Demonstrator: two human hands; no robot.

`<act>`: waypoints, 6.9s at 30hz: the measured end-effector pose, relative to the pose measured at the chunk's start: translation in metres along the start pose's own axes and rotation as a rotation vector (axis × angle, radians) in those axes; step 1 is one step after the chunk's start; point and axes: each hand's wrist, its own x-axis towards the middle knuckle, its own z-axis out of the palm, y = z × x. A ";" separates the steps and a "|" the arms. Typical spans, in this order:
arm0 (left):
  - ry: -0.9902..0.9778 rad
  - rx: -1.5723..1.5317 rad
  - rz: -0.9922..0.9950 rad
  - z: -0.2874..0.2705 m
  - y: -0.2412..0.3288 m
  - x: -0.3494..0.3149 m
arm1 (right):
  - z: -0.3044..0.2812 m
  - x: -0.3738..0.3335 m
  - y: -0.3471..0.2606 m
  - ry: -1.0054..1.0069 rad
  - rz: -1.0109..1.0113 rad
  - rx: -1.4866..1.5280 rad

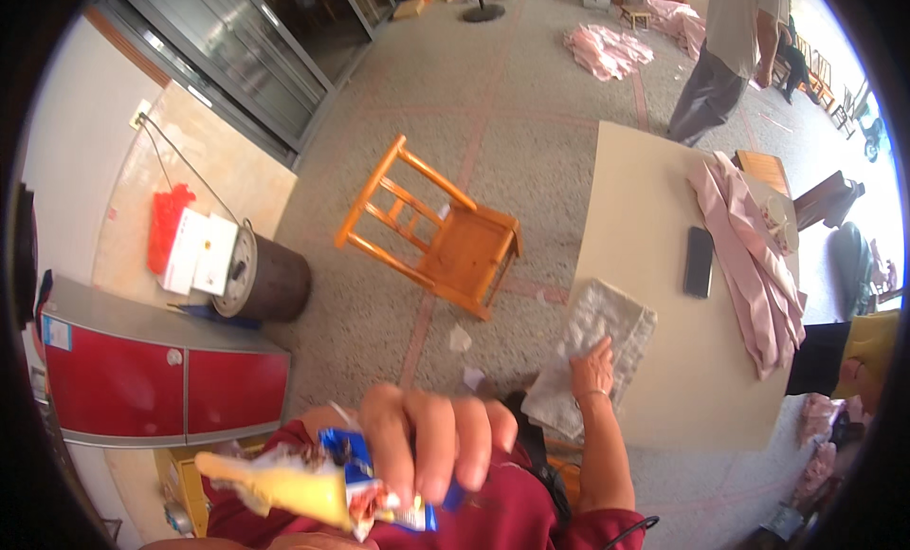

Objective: The person wipes a table using a grey cloth, while holding an ice cream bar in the other hand, moving the cloth across the table's surface multiple times.

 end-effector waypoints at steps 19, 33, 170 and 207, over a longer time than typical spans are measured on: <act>-0.040 -0.163 -0.062 0.032 -0.049 0.040 | -0.004 0.017 -0.005 0.046 -0.045 0.016; 0.139 -0.133 -0.149 -0.015 -0.055 0.029 | -0.017 0.059 -0.014 0.036 -0.038 -0.061; 0.109 0.988 -0.626 -0.324 -0.014 0.140 | -0.083 0.308 -0.155 0.341 -0.032 -0.152; -0.466 0.344 -0.843 -0.213 -0.109 0.110 | 0.036 -0.010 0.027 0.742 0.793 -0.012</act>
